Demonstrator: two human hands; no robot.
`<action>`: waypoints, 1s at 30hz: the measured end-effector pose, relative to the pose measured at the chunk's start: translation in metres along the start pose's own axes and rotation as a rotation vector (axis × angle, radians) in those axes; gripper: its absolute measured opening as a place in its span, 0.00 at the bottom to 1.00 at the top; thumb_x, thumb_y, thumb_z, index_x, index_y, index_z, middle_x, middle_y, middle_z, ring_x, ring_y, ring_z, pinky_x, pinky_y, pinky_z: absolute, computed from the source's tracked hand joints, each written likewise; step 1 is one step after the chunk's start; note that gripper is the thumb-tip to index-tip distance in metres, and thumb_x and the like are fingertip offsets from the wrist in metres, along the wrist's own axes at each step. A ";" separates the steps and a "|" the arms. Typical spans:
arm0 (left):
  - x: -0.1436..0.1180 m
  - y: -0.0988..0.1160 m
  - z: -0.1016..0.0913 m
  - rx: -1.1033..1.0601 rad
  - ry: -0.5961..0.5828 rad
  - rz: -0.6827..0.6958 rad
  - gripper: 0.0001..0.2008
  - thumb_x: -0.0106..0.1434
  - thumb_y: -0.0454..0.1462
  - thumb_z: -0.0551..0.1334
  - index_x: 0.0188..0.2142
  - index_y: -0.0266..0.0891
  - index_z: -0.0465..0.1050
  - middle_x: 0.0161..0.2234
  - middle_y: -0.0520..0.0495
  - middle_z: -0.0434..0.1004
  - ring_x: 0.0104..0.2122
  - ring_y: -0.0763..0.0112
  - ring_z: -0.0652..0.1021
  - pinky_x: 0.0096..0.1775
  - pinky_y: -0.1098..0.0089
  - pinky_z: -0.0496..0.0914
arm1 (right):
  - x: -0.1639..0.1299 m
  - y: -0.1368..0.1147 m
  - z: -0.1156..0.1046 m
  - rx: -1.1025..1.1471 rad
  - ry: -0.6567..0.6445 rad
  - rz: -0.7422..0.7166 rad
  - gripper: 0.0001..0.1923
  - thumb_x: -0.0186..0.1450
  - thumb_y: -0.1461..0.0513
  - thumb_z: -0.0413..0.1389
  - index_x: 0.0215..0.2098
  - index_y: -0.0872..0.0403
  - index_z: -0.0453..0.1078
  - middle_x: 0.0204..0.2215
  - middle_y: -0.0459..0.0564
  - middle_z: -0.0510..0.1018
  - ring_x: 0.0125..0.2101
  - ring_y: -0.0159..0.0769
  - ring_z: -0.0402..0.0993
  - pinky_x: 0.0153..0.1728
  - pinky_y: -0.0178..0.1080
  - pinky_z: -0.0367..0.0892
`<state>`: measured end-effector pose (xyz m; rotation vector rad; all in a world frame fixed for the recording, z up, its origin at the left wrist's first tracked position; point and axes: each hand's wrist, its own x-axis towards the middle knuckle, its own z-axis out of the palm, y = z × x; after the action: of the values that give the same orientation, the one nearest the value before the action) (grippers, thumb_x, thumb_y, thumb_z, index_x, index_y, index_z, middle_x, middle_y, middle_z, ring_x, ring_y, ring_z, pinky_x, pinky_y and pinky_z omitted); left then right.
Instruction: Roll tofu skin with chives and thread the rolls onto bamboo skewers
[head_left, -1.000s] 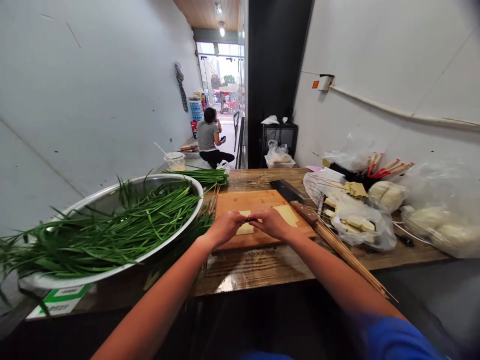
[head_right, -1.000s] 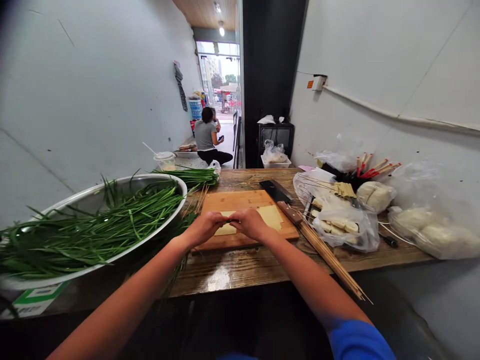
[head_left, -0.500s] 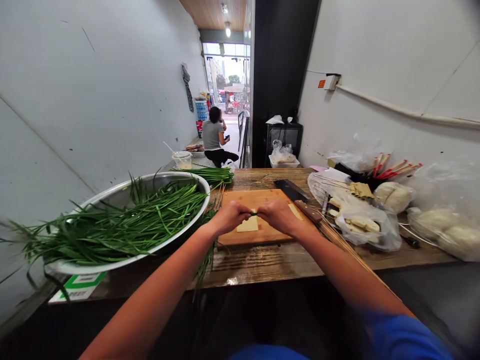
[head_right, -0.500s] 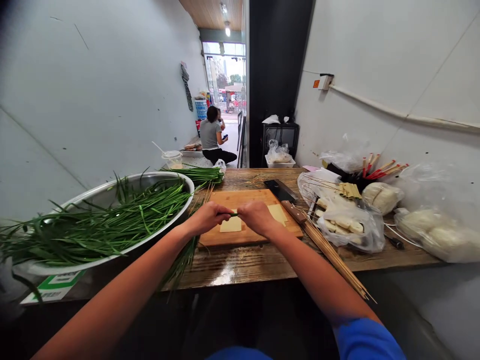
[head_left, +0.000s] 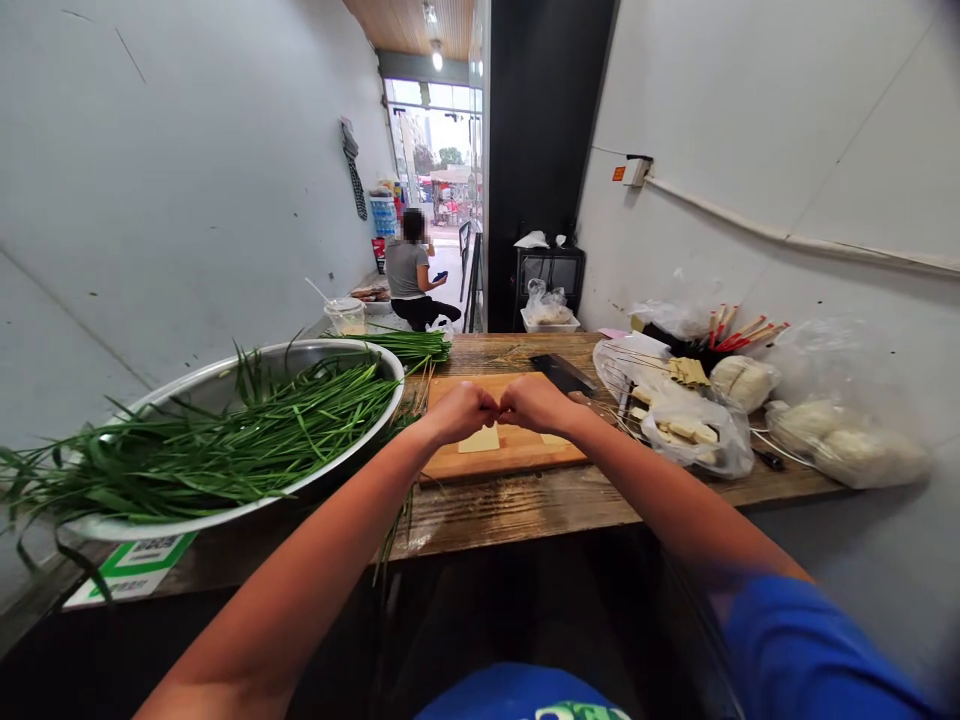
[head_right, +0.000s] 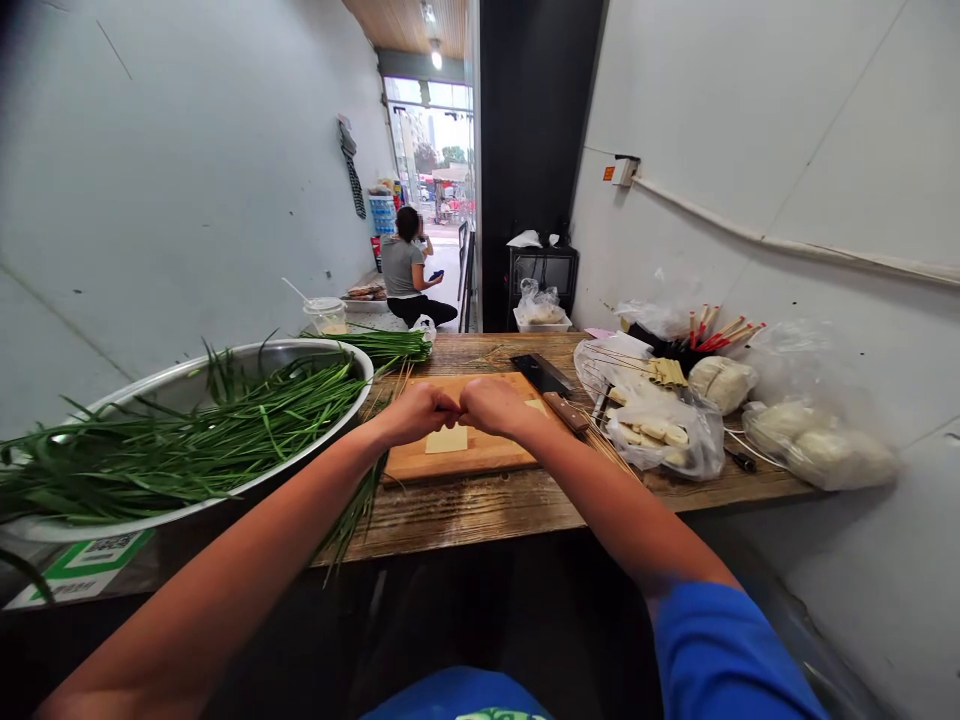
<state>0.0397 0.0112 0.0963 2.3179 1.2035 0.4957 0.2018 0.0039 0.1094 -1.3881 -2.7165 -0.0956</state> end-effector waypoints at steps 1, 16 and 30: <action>0.001 0.001 -0.001 -0.015 -0.009 -0.011 0.10 0.49 0.30 0.55 0.20 0.34 0.76 0.14 0.54 0.66 0.17 0.80 0.64 0.21 0.78 0.54 | 0.004 0.000 0.000 0.003 -0.020 0.000 0.12 0.60 0.56 0.55 0.30 0.55 0.78 0.26 0.53 0.79 0.27 0.35 0.72 0.25 0.34 0.53; -0.006 -0.019 0.000 -0.178 0.007 0.035 0.11 0.53 0.37 0.62 0.35 0.35 0.79 0.20 0.50 0.75 0.19 0.77 0.70 0.24 0.77 0.62 | -0.003 0.025 0.007 0.431 -0.142 -0.114 0.10 0.56 0.62 0.54 0.20 0.59 0.72 0.11 0.38 0.60 0.15 0.21 0.51 0.18 0.30 0.46; -0.018 -0.023 0.081 -0.758 0.524 -0.047 0.17 0.58 0.44 0.59 0.41 0.35 0.76 0.33 0.47 0.79 0.33 0.71 0.75 0.36 0.73 0.70 | -0.006 0.015 0.047 1.498 0.072 0.192 0.19 0.47 0.51 0.63 0.22 0.60 0.72 0.16 0.44 0.73 0.17 0.25 0.67 0.21 0.32 0.67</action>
<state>0.0566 -0.0127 0.0152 1.5438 1.0220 1.3337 0.2154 0.0122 0.0624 -0.9646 -1.6073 1.4616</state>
